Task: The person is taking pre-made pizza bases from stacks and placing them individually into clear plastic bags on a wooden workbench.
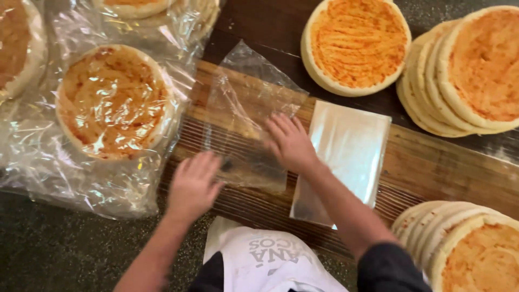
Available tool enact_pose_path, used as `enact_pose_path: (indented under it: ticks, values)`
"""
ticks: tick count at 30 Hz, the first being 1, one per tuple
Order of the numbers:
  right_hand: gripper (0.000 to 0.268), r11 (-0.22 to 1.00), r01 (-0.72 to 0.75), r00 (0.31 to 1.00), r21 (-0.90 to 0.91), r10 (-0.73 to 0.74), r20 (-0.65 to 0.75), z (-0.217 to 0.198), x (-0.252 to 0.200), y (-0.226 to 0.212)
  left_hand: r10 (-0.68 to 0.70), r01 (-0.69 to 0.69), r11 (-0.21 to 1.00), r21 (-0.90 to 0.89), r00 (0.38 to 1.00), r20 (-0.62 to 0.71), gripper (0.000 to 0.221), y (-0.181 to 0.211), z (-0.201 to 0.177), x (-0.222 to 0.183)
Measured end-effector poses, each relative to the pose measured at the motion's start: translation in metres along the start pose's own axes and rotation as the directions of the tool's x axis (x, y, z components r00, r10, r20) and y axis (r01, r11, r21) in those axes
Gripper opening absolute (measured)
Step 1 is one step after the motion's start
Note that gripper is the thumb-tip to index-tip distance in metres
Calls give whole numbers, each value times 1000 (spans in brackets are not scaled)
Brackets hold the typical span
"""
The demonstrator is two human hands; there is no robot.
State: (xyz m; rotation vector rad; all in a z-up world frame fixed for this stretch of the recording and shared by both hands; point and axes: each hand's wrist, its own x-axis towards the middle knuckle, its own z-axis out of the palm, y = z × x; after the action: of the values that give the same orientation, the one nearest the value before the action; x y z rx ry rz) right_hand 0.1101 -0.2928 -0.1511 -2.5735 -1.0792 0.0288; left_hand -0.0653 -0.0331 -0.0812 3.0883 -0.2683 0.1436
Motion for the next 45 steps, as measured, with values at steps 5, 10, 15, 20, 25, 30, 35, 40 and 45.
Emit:
enact_pose_path:
  ticks: [5, 10, 15, 20, 25, 30, 35, 40, 45]
  values:
    - [61, 960, 117, 991, -255, -97, 90, 15, 100, 77, 50, -44, 998, -50, 989, 138, 65, -14, 45, -52]
    - [74, 932, -158, 868, -326, 288, 404, -37, 150, 56, -20, 8, 998, 68, 984, 175, 57, -20, 9, -63]
    - [55, 993, -113, 971, 44, 120, -207, -60, 78, 20, 50, -75, 976, -205, 991, -126, 71, 8, 14, 40]
    - [52, 886, -383, 875, 260, 439, -205, -59, -104, -2, 143, -145, 965, -218, 989, -25, 77, 47, 47, 66]
    - [46, 734, -665, 631, 136, 650, -424, -35, -263, -21, 270, -345, 816, -464, 937, -222, 33, 169, 68, 111]
    - [45, 611, -672, 539, 418, 791, -289, -53, -275, -58, 357, -429, 834, -347, 899, -253, 71, 275, 93, 141]
    - [41, 553, -656, 474, 514, 831, -290, -64, -286, -39, 396, -477, 819, -319, 872, -287, 44, 291, 125, 142]
    - [62, 690, -698, 567, 194, 697, -439, -61, -257, -7, 398, -506, 829, -239, 833, -384, 16, 289, 141, 144]
    - [70, 719, -691, 696, -80, 630, -344, -9, -216, -29, 292, -281, 837, -470, 955, -51, 27, 275, 112, 145]
